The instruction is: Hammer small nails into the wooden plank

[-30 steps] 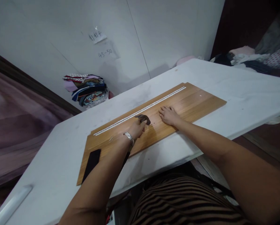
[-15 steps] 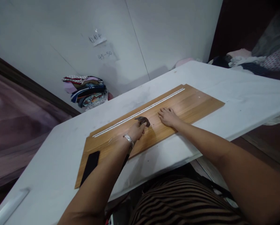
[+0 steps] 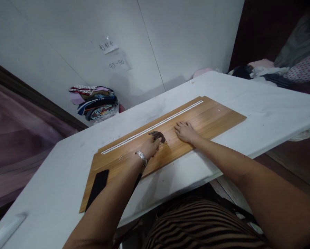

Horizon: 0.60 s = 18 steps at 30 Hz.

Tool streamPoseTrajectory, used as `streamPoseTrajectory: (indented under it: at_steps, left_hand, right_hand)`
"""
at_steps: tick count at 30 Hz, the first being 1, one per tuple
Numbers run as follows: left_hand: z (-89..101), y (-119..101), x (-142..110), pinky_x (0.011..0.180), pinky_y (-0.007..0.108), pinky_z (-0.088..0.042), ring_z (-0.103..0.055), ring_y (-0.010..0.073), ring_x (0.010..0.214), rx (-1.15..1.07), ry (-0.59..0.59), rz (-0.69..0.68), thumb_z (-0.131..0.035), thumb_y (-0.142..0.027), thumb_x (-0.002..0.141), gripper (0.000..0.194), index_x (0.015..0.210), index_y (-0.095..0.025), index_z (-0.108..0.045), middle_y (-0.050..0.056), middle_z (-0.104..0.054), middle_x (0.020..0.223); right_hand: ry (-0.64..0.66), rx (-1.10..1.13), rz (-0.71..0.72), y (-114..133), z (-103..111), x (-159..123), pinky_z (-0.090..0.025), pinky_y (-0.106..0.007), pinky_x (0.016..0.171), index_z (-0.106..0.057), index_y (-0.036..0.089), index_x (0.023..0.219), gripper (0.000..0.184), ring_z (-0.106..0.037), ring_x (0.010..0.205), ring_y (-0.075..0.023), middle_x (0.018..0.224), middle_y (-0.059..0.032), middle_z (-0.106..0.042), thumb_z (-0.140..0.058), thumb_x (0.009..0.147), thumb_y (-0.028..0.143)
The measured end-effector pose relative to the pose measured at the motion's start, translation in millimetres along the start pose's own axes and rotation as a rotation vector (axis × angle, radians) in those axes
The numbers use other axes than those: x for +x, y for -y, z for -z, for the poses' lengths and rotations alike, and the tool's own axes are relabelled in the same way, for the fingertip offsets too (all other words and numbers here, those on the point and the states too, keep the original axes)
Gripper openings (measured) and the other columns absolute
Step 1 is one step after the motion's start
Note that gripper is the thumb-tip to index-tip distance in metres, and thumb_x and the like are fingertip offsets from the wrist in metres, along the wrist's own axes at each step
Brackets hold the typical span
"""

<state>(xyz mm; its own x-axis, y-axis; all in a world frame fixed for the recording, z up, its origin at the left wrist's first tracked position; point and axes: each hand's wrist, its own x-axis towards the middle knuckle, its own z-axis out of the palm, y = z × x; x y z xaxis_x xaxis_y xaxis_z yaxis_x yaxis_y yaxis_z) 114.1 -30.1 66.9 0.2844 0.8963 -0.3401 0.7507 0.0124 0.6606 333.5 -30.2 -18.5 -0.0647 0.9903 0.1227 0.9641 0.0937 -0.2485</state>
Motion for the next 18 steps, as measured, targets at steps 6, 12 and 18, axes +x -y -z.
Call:
streamPoseTrajectory:
  at_steps: [6,12,18]
  left_hand:
    - [-1.6,-0.9,0.4,0.039,0.021,-0.033,-0.043,0.0075,0.038,0.051,0.003,0.009,-0.047,-0.036,0.101,0.023,0.104,-0.017,-0.059,-0.005,-0.054,0.061]
    - [0.2,-2.5,-0.8,0.038,0.021,-0.033,-0.044,0.0078,0.038,0.062,-0.003,0.003,-0.047,-0.038,0.101,0.025,0.109,-0.017,-0.059,-0.005,-0.055,0.062]
    - [-0.8,-3.3,0.3,0.038,0.021,-0.032,-0.043,0.0076,0.037,0.042,-0.003,-0.011,-0.047,-0.037,0.102,0.025,0.109,-0.016,-0.059,-0.005,-0.054,0.061]
  right_hand:
    - [0.008,0.004,0.0,-0.5,0.1,-0.1,-0.029,-0.051,0.114,-0.065,0.015,0.131,0.045,-0.044,0.14,-0.0291,0.153,-0.0177,-0.053,-0.03,0.106,0.03]
    - [-0.01,0.007,0.008,-1.7,-1.7,0.3,-0.03,-0.05,0.112,-0.065,0.016,0.129,0.044,-0.044,0.138,-0.0295,0.149,-0.0177,-0.055,-0.03,0.106,0.03]
    - [-0.019,0.001,0.018,-1.6,-1.3,0.1,-0.03,-0.049,0.112,-0.066,0.016,0.126,0.044,-0.047,0.135,-0.0288,0.142,-0.0168,-0.06,-0.029,0.107,0.031]
